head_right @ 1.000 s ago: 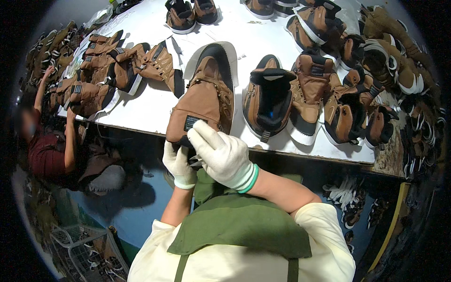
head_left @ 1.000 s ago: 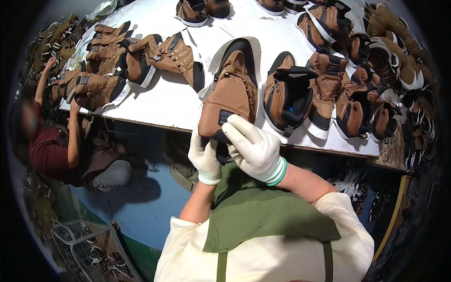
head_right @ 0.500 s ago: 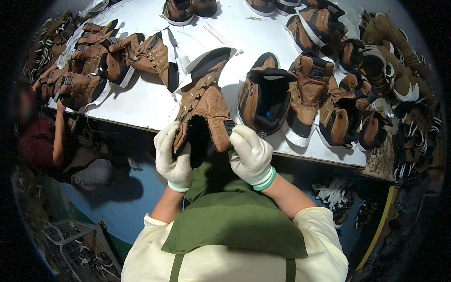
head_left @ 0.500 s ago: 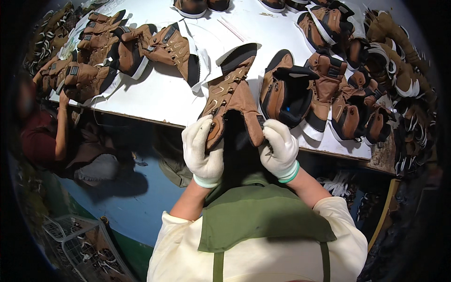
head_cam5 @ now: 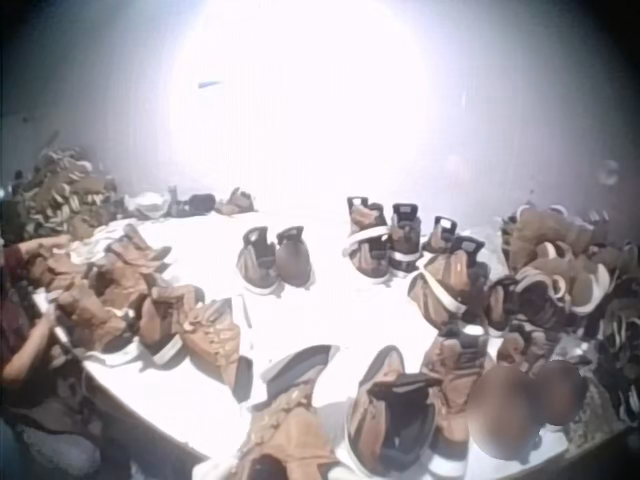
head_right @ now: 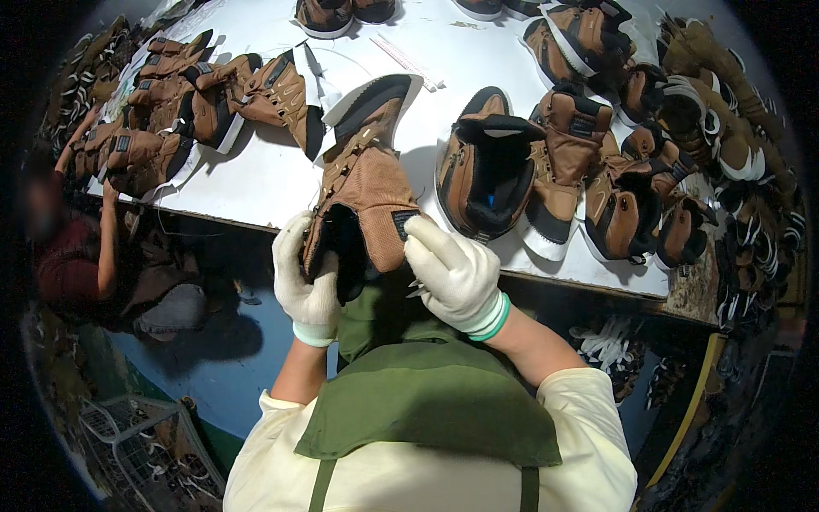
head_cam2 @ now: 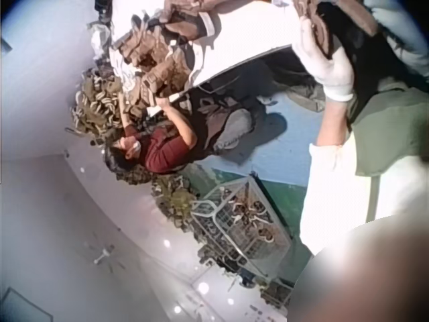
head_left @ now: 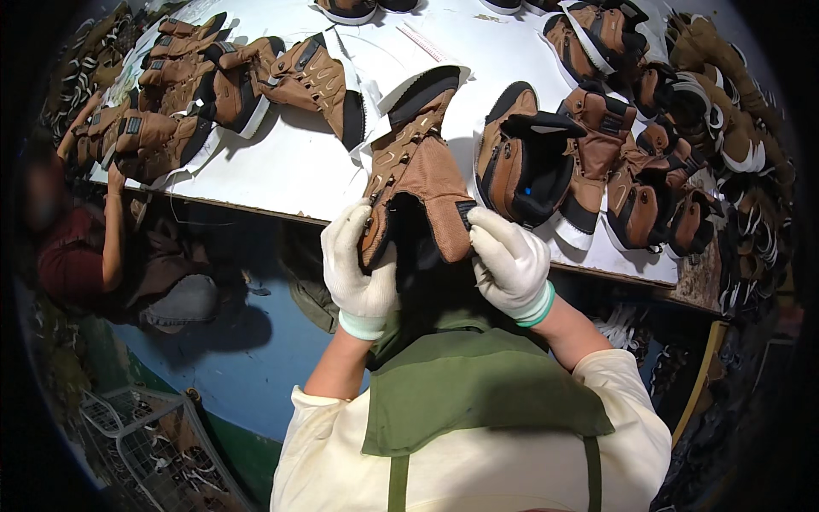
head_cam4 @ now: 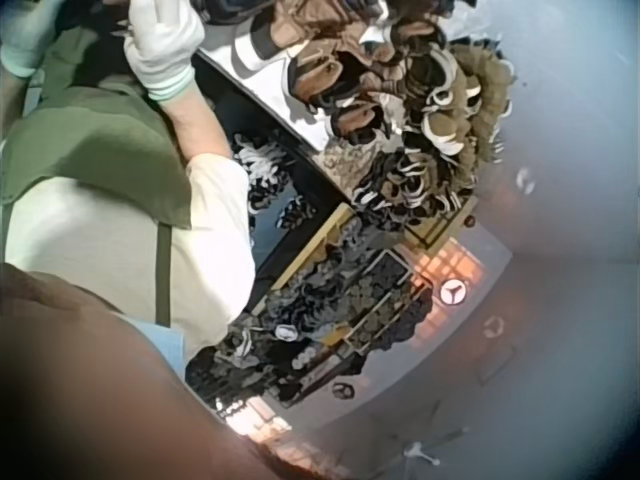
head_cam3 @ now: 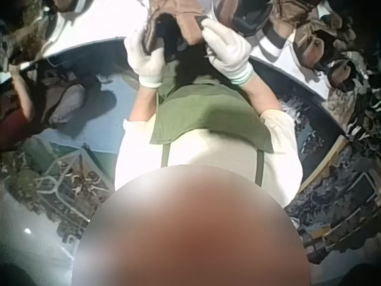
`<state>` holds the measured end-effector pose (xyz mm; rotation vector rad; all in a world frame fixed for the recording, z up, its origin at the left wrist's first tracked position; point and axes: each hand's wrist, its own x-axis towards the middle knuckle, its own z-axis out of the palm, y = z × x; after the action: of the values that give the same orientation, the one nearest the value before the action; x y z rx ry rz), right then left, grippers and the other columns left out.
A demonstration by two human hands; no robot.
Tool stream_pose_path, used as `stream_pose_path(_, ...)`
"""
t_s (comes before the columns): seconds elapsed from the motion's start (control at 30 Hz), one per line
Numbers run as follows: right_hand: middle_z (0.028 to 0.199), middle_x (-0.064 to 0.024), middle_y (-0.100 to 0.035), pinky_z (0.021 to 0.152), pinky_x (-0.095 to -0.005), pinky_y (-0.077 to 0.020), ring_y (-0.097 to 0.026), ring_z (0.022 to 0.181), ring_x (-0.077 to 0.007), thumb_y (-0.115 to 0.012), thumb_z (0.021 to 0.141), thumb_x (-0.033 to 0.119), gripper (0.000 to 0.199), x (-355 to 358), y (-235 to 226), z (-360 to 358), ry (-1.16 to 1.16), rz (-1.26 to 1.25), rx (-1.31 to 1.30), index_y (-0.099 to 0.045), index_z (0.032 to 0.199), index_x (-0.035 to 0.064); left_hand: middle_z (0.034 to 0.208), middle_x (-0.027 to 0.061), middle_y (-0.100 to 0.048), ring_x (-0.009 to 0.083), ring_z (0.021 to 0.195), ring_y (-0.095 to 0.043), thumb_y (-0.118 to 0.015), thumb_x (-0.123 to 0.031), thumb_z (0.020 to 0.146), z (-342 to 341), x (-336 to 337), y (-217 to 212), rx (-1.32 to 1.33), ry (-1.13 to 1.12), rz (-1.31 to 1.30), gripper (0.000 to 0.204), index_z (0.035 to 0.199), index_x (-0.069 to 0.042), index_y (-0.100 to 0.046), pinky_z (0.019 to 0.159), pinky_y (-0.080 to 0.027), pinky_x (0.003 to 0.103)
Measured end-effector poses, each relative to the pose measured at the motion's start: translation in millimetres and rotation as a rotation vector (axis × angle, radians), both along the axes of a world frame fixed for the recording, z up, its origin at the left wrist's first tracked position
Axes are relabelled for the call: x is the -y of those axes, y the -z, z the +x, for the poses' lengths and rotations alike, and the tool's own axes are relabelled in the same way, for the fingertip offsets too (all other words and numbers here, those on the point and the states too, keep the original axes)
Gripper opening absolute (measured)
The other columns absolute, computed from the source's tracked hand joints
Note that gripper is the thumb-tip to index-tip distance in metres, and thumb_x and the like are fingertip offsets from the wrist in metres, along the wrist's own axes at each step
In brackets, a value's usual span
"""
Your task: The person assembles brown hiking boots at a workbench, inserting insoles, threading laces through eyelets, and attaching white straps. They handle each boot one at a time, turning them over to adjust components and place finished units on the table.
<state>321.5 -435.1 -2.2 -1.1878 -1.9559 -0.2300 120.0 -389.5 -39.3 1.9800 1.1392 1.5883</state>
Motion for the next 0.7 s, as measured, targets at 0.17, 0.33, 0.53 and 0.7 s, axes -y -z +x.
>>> stream_pose_path(0.17, 0.108, -0.0151, -0.065, 0.053, -0.0316, -0.0520, -0.065, 0.066, -0.0249, -0.065, 0.063, -0.001, 0.037, -0.4, -3.2, -2.1, -0.014, 0.013, 0.043, -0.063, 0.100, 0.0011, 0.130, 0.0214, -0.052, 0.0384, 0.114, -0.054, -0.070, 0.005, 0.067, -3.3, -1.8, -16.8, -0.158, 0.002, 0.014, 0.067, 0.130, 0.001, -0.049, 0.094, -0.047, 0.042)
stream_pose_path(0.33, 0.107, -0.0140, -0.065, 0.050, -0.0298, -0.0508, -0.063, 0.061, -0.0212, -0.066, 0.066, 0.002, 0.034, -1.2, -6.6, -8.2, -0.021, 0.038, 0.054, -0.064, 0.099, 0.0017, 0.126, 0.0193, -0.054, 0.0346, 0.109, -0.056, -0.070, 0.005, 0.069, -4.8, -3.5, -34.2, -0.290, 0.034, 0.184, 0.051, 0.117, -0.010, -0.067, 0.093, -0.047, 0.040)
stream_pose_path(0.53, 0.105, -0.0125, -0.066, 0.047, -0.0277, -0.0476, -0.060, 0.058, -0.0177, -0.066, 0.067, 0.005, 0.031, -0.9, -5.6, -9.7, -0.042, 0.044, 0.109, -0.064, 0.097, 0.0021, 0.115, 0.0115, -0.060, 0.0287, 0.099, -0.058, -0.071, 0.004, 0.067, -6.7, -9.5, -40.0, -0.432, -0.003, 0.312, 0.048, 0.111, -0.015, -0.070, 0.081, -0.050, 0.036)
stream_pose_path(0.7, 0.105, -0.0120, -0.066, 0.045, -0.0269, -0.0456, -0.057, 0.055, -0.0159, -0.066, 0.068, 0.006, 0.029, -0.5, -2.2, -12.3, -0.075, 0.071, 0.096, -0.064, 0.096, 0.0030, 0.099, 0.0091, -0.061, 0.0281, 0.090, -0.059, -0.072, 0.007, 0.065, -8.8, -8.9, -37.1, -0.345, -0.014, 0.343, 0.045, 0.106, -0.010, -0.069, 0.077, -0.049, 0.037)
